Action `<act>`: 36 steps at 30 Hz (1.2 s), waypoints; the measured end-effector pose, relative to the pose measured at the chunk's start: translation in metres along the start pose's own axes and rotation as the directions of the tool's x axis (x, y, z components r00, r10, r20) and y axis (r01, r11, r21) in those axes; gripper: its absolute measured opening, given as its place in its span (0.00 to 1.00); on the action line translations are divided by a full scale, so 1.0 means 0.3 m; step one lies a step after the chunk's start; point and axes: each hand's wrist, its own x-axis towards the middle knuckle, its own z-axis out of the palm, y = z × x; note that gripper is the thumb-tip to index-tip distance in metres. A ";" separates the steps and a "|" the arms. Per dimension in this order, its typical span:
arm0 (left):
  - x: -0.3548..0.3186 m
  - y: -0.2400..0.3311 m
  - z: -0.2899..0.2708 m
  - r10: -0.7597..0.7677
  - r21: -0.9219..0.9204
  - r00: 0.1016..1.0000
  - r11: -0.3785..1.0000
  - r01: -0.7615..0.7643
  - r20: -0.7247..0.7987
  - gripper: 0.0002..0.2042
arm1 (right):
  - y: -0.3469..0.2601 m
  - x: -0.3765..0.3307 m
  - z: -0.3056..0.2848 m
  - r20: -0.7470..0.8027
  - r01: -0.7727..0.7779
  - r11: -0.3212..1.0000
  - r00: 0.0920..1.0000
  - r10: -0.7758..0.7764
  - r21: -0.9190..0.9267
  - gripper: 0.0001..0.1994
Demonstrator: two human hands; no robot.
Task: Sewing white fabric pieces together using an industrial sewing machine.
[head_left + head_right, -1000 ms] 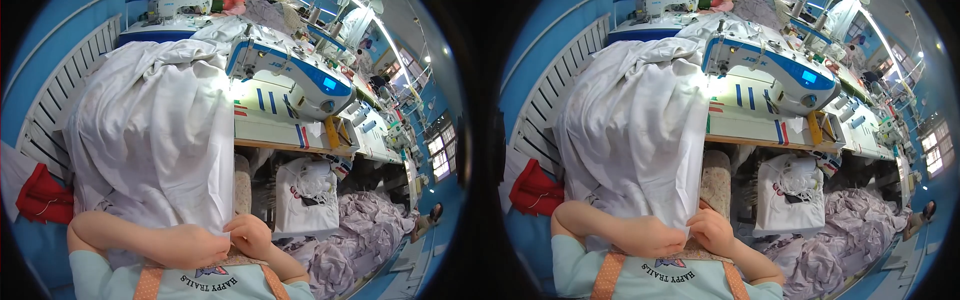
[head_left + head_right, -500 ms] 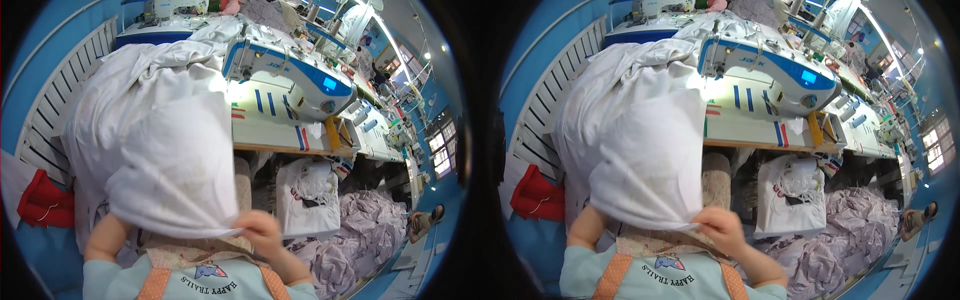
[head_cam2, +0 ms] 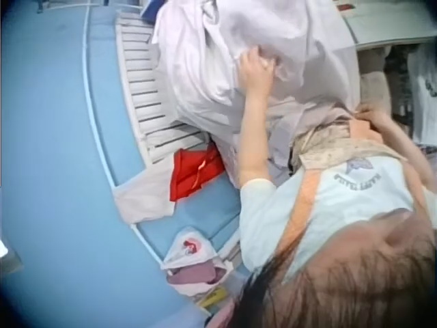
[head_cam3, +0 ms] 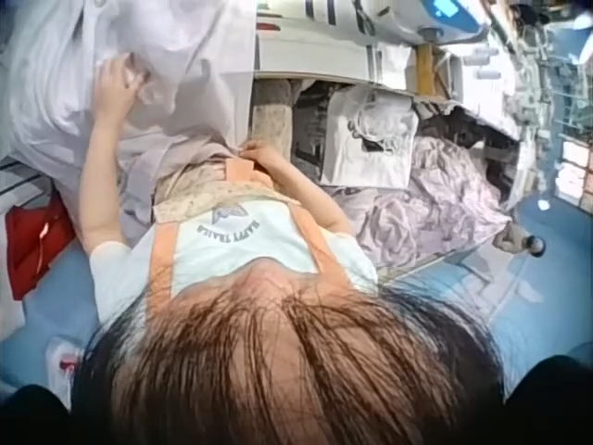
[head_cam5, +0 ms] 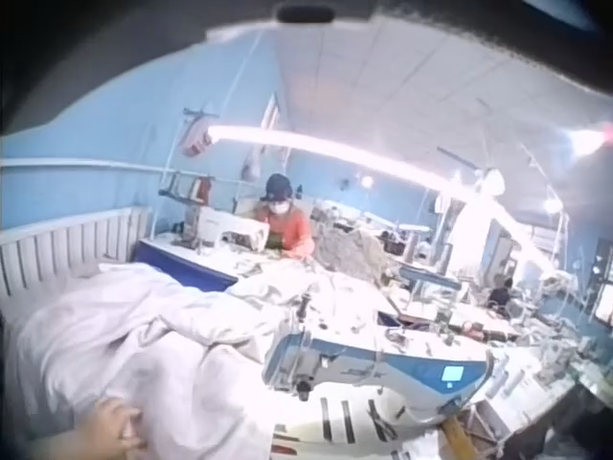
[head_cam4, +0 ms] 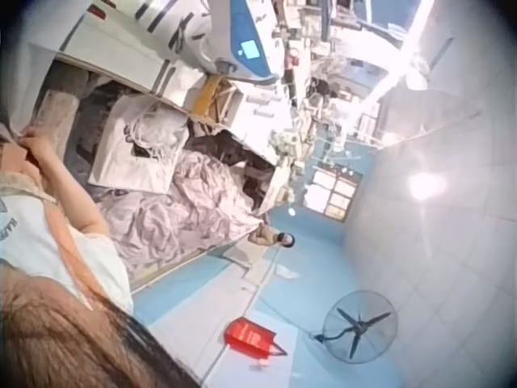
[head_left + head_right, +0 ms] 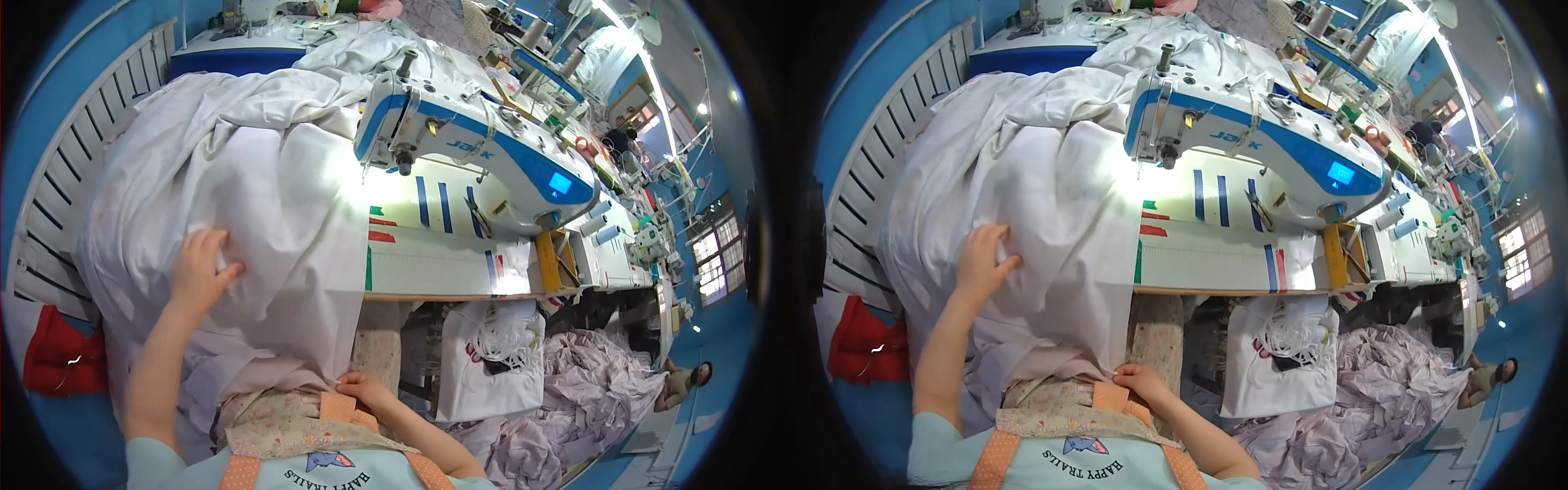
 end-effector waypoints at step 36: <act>0.176 -0.289 0.203 -0.192 0.126 0.914 0.980 0.156 0.358 0.07 | -0.215 0.108 -0.077 -0.093 0.097 0.822 0.979 -0.180 -0.561 0.07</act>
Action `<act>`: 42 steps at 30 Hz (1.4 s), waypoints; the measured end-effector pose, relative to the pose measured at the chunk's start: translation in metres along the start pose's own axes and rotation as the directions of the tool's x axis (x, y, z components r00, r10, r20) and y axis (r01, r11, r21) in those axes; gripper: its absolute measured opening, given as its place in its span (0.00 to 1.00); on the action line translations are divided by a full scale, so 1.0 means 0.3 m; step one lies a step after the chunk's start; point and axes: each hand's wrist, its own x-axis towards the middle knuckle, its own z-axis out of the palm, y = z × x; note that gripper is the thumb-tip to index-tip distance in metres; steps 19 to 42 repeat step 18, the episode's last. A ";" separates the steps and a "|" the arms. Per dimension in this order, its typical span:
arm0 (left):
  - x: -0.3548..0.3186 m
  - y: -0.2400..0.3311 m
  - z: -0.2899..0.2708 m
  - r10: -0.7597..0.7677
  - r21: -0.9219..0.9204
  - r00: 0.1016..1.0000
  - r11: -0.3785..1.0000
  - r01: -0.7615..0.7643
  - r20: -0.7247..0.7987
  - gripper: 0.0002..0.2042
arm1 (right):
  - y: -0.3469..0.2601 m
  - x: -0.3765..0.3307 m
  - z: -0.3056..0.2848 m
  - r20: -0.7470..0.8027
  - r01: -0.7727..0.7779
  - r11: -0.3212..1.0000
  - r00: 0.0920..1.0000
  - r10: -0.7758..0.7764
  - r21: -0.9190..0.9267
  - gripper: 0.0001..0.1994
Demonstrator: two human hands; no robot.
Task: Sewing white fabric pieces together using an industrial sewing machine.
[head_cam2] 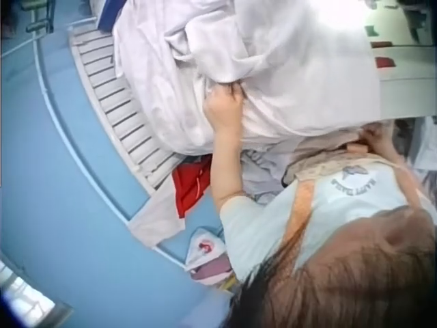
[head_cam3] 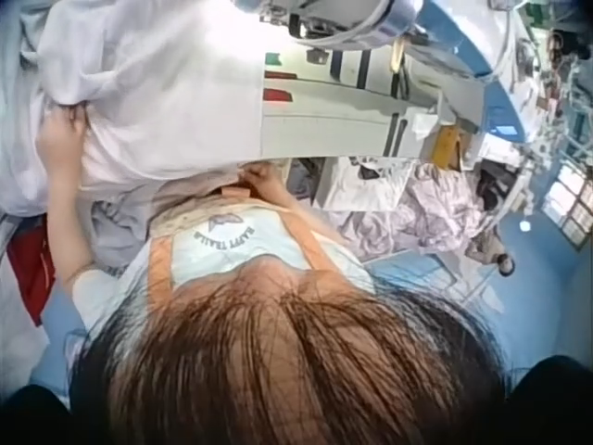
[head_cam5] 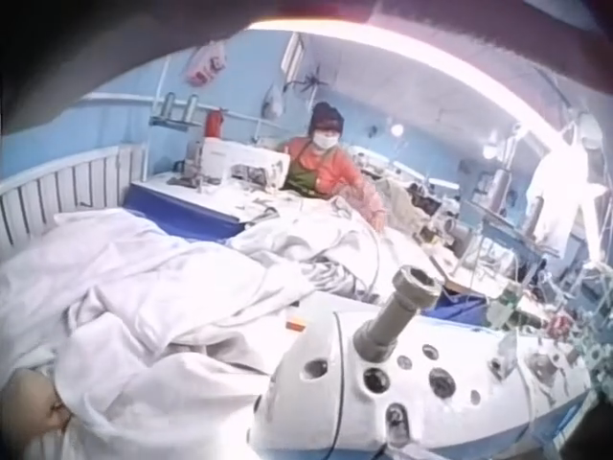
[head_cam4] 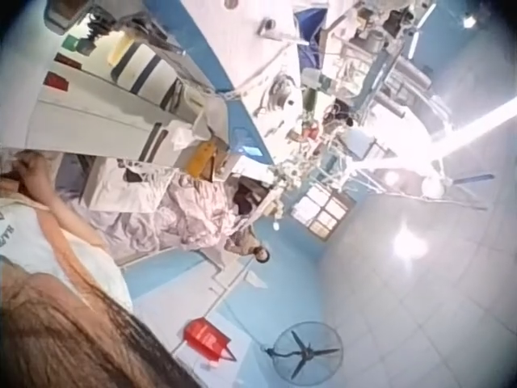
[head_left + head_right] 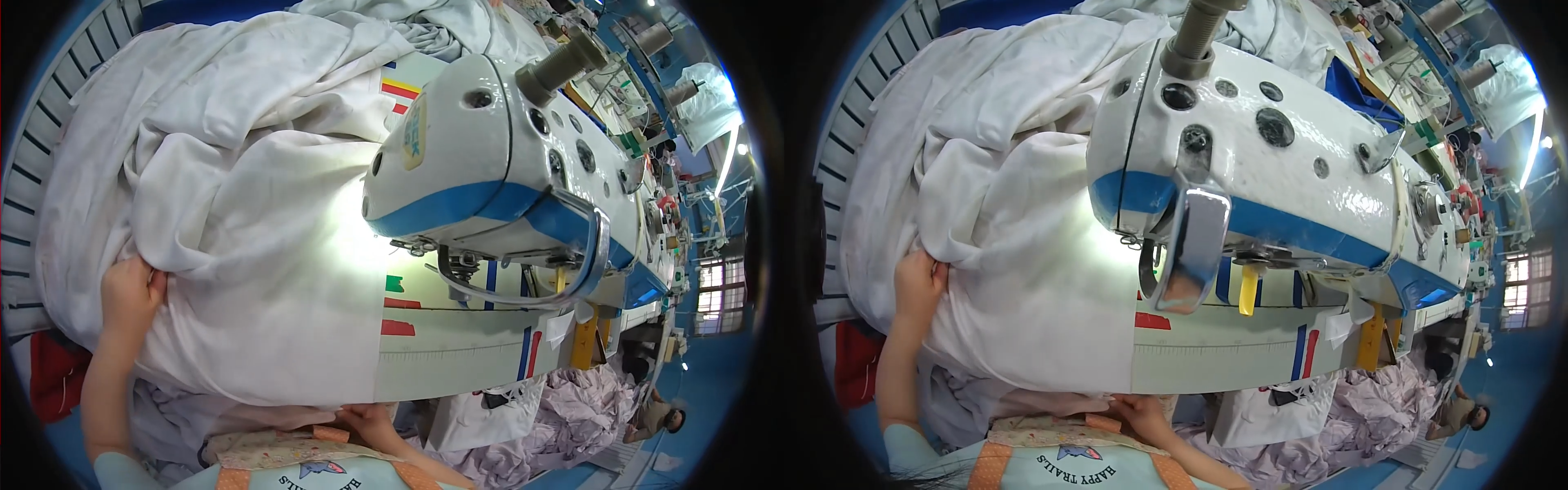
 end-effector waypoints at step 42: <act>-0.047 0.269 -0.097 -0.005 -0.015 0.982 1.000 0.008 0.188 0.27 | -0.058 -0.020 -0.022 -0.266 0.523 0.739 0.708 -0.654 -0.424 0.12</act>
